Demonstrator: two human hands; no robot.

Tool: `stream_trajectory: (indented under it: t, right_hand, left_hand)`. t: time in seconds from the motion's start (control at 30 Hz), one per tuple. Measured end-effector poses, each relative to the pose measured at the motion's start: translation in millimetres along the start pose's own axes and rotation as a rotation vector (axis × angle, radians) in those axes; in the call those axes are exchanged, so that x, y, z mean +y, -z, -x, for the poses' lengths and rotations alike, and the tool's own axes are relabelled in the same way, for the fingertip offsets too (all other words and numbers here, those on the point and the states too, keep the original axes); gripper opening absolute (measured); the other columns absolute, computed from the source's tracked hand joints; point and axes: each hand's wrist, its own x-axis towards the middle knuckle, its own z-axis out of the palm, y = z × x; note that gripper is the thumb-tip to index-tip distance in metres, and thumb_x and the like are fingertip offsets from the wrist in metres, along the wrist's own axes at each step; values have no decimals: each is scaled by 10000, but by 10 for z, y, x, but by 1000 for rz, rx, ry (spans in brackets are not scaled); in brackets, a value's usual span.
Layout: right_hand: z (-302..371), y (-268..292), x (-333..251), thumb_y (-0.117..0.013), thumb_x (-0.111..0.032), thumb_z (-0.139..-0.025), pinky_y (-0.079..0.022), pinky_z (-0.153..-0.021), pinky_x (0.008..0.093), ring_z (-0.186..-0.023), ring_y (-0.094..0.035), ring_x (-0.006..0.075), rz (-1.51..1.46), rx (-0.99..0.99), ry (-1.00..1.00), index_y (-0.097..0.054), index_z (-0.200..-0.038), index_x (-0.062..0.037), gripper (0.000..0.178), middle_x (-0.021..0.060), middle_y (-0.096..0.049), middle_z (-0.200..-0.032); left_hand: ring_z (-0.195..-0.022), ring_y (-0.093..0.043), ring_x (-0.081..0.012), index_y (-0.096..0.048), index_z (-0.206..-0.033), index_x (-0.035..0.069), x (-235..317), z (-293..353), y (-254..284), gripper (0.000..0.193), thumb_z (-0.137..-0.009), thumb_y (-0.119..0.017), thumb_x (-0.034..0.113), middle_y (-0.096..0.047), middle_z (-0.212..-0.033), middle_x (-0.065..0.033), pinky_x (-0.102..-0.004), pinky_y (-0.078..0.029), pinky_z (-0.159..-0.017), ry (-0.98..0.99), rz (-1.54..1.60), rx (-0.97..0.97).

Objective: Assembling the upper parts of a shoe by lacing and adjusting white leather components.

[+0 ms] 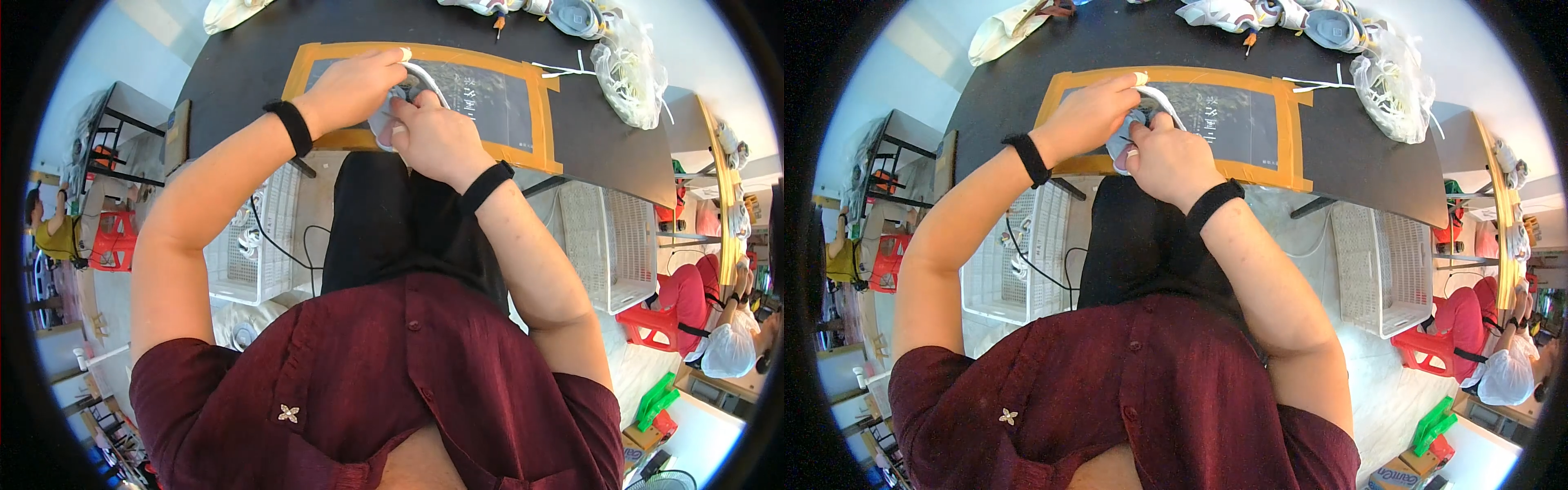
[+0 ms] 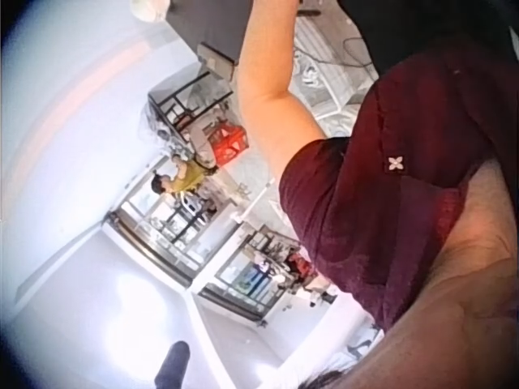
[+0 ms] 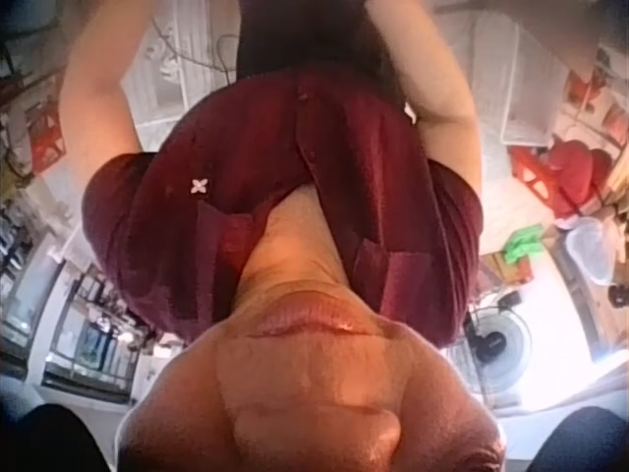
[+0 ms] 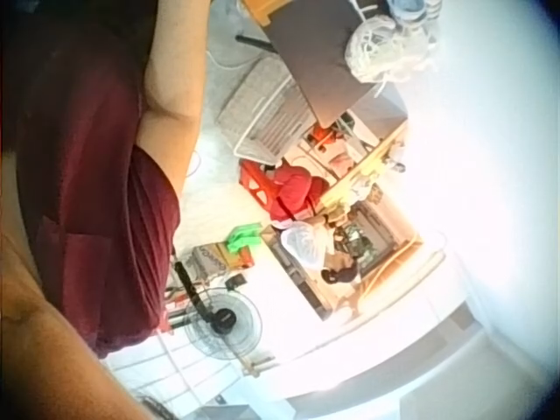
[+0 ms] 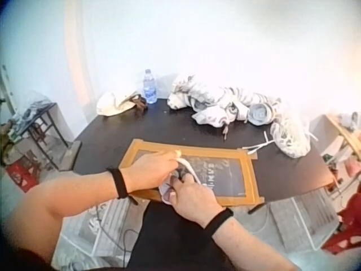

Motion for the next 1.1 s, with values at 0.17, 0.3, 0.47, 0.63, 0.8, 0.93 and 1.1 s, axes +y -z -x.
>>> stream_trajectory:
  t: [0.17,0.3,0.47,0.63,0.8,0.93,1.1]
  right_hand:
    - [-17,58,42,-435,-339,-924,-489,-908,441,-1045,-610,356,-104,-51,-20,-576,-1296,-172,431,175,-586,-1155]
    - [-20,86,0,-436,-337,-924,-490,-902,449,-1041,-612,360,-87,-44,-14,-572,-1297,-167,432,178,-587,-1149]
    - [-27,98,-30,-457,-364,-919,-482,-919,462,-1069,-602,376,-89,-84,-60,-538,-1312,-151,454,199,-578,-1174]
    - [-129,181,-11,-520,-405,-895,-485,-924,455,-1096,-600,377,-77,-162,-54,-554,-1275,-120,477,220,-572,-1202]
    - [-88,173,-1,-546,-393,-883,-493,-911,452,-1083,-611,373,-99,-150,-25,-578,-1225,-75,468,236,-585,-1173]
    - [-42,146,-23,-538,-374,-886,-496,-900,462,-1059,-619,382,-105,-86,-39,-553,-1226,-53,468,241,-592,-1146]
    - [-85,163,-32,-536,-371,-883,-499,-900,462,-1060,-620,380,-100,-95,-52,-540,-1236,-49,478,238,-594,-1159]
  left_hand:
    - [-1032,-583,-304,-576,-927,51,19,15,0,129,-803,-610,62,-577,-1154,-88,-406,-518,-796,-70,-1,186]
    - [-1030,-583,-298,-586,-929,60,-48,-59,30,128,-805,-614,69,-577,-1161,-79,-402,-522,-790,-82,-57,63]
    - [-1025,-581,-303,-590,-914,56,-41,-98,51,111,-809,-614,78,-581,-1105,-95,-411,-517,-780,-14,-31,-67]
    - [-1010,-596,-296,-617,-897,42,-12,-78,77,119,-778,-614,50,-609,-1112,-76,-398,-521,-802,-79,-9,95]
    - [-1003,-596,-288,-614,-892,50,-10,-83,100,109,-783,-615,57,-608,-1124,-66,-391,-527,-790,-42,-39,47]
    - [-1004,-592,-278,-608,-891,55,-23,-54,97,107,-785,-612,49,-606,-1125,-61,-379,-535,-780,-37,-42,92]
    - [-1035,-576,-264,-606,-890,50,17,-52,82,127,-764,-612,35,-606,-1116,-59,-369,-538,-778,-63,-44,132]
